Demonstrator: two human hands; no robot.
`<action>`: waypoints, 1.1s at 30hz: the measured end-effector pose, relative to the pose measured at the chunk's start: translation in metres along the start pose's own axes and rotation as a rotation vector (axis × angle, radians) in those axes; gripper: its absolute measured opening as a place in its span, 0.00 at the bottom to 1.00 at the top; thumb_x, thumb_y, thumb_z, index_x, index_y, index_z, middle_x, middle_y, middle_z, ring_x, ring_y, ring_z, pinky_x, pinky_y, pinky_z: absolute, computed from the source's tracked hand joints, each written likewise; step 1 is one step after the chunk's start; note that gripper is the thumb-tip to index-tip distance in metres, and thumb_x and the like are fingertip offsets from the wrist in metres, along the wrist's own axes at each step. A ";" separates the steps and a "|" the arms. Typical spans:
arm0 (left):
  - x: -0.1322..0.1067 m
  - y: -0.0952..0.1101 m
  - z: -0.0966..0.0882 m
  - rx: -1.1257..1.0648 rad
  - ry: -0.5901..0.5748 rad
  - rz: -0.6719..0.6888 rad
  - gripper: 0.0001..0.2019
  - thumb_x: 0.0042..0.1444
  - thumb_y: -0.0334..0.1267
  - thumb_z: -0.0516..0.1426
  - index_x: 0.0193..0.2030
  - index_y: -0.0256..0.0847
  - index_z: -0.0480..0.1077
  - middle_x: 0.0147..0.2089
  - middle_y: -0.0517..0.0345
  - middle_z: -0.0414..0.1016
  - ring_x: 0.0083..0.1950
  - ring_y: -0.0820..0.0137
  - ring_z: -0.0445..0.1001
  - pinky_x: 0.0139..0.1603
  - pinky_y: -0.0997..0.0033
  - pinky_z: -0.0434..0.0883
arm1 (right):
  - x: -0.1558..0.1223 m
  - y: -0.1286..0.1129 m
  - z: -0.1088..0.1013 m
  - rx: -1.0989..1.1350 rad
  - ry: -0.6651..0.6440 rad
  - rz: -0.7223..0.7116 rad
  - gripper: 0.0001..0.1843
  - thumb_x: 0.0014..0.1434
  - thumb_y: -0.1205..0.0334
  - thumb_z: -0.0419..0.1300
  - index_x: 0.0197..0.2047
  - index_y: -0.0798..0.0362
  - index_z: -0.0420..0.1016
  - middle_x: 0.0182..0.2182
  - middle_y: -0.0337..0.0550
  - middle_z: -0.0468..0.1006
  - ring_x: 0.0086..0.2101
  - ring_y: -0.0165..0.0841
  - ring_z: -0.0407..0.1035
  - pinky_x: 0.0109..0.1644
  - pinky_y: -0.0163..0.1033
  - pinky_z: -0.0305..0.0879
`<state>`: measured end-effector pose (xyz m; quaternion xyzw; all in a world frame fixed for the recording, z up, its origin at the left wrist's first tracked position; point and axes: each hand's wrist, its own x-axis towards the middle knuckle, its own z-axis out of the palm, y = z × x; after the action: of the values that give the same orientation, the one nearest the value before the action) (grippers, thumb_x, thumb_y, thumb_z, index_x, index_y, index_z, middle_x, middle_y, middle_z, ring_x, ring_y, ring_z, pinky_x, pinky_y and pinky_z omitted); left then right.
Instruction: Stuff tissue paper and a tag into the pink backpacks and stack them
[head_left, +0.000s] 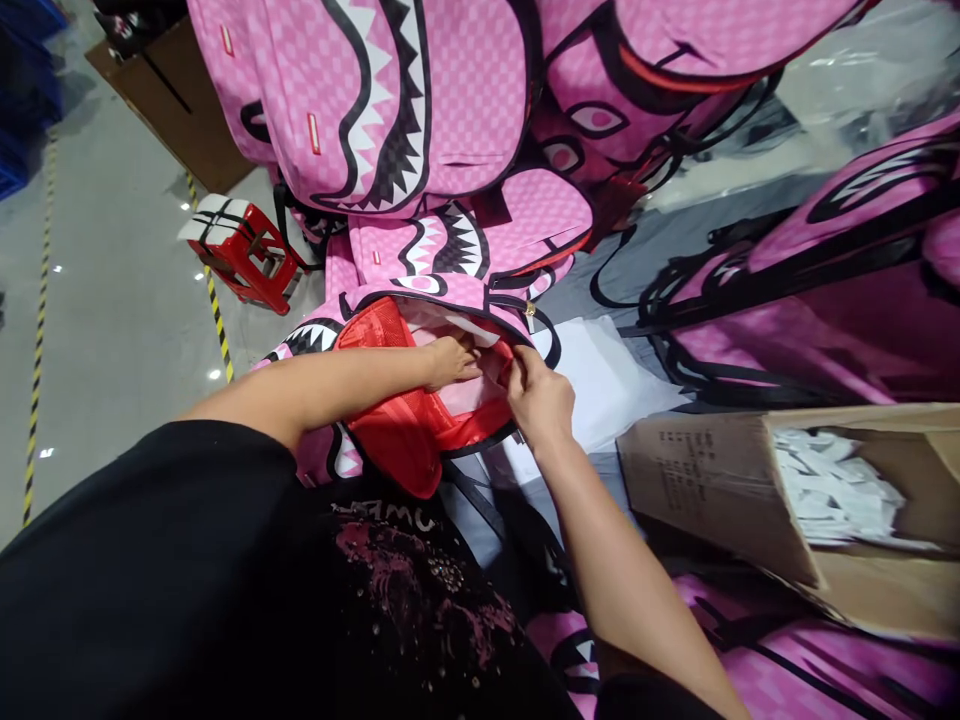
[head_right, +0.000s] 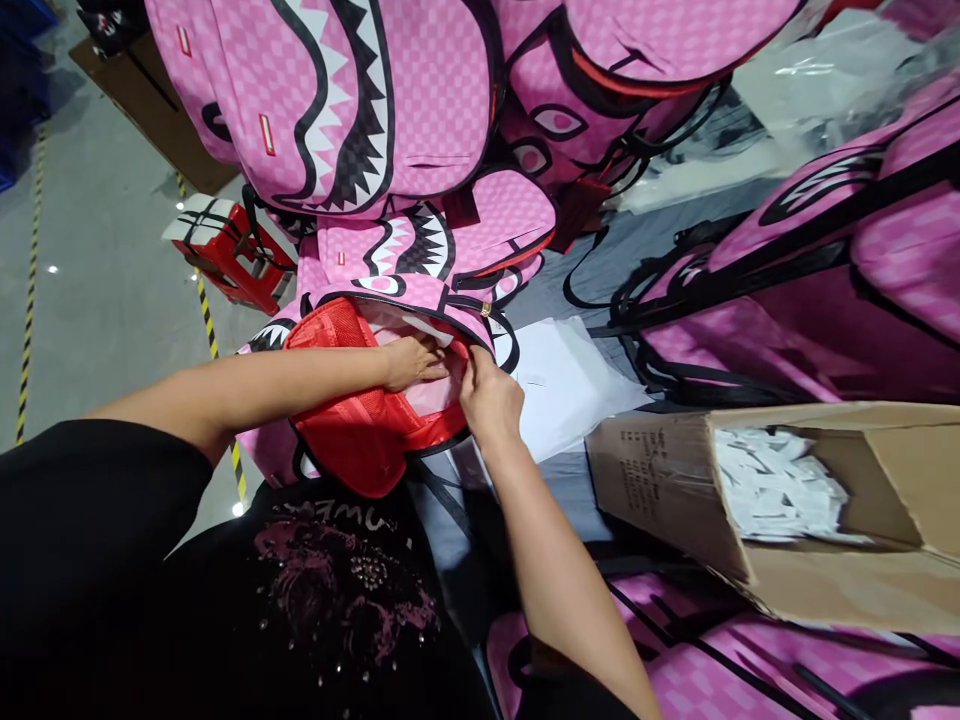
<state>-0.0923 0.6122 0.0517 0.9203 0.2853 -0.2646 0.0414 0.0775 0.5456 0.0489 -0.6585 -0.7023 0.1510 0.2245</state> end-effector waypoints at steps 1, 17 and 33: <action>-0.001 -0.001 0.000 0.014 0.000 0.010 0.37 0.42 0.33 0.62 0.64 0.51 0.68 0.71 0.54 0.63 0.75 0.52 0.50 0.73 0.47 0.45 | -0.010 -0.003 0.007 0.071 0.031 0.005 0.18 0.66 0.62 0.49 0.54 0.54 0.73 0.36 0.48 0.80 0.32 0.36 0.71 0.35 0.37 0.60; -0.034 -0.015 -0.022 0.045 0.108 -0.094 0.23 0.69 0.29 0.40 0.62 0.36 0.68 0.68 0.44 0.66 0.67 0.58 0.63 0.60 0.58 0.63 | -0.031 -0.018 0.110 0.220 -0.225 0.416 0.41 0.58 0.60 0.50 0.70 0.73 0.47 0.67 0.72 0.53 0.69 0.54 0.44 0.71 0.57 0.46; -0.027 -0.018 -0.013 0.001 -0.043 -0.130 0.40 0.54 0.38 0.64 0.73 0.43 0.56 0.73 0.46 0.57 0.70 0.52 0.58 0.70 0.52 0.54 | 0.015 -0.038 0.061 0.272 0.109 0.208 0.28 0.63 0.62 0.46 0.65 0.63 0.59 0.56 0.65 0.72 0.56 0.47 0.67 0.60 0.53 0.63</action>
<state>-0.1149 0.6164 0.0782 0.8938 0.3435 -0.2867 0.0296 0.0133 0.5627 0.0179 -0.6984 -0.5901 0.2313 0.3325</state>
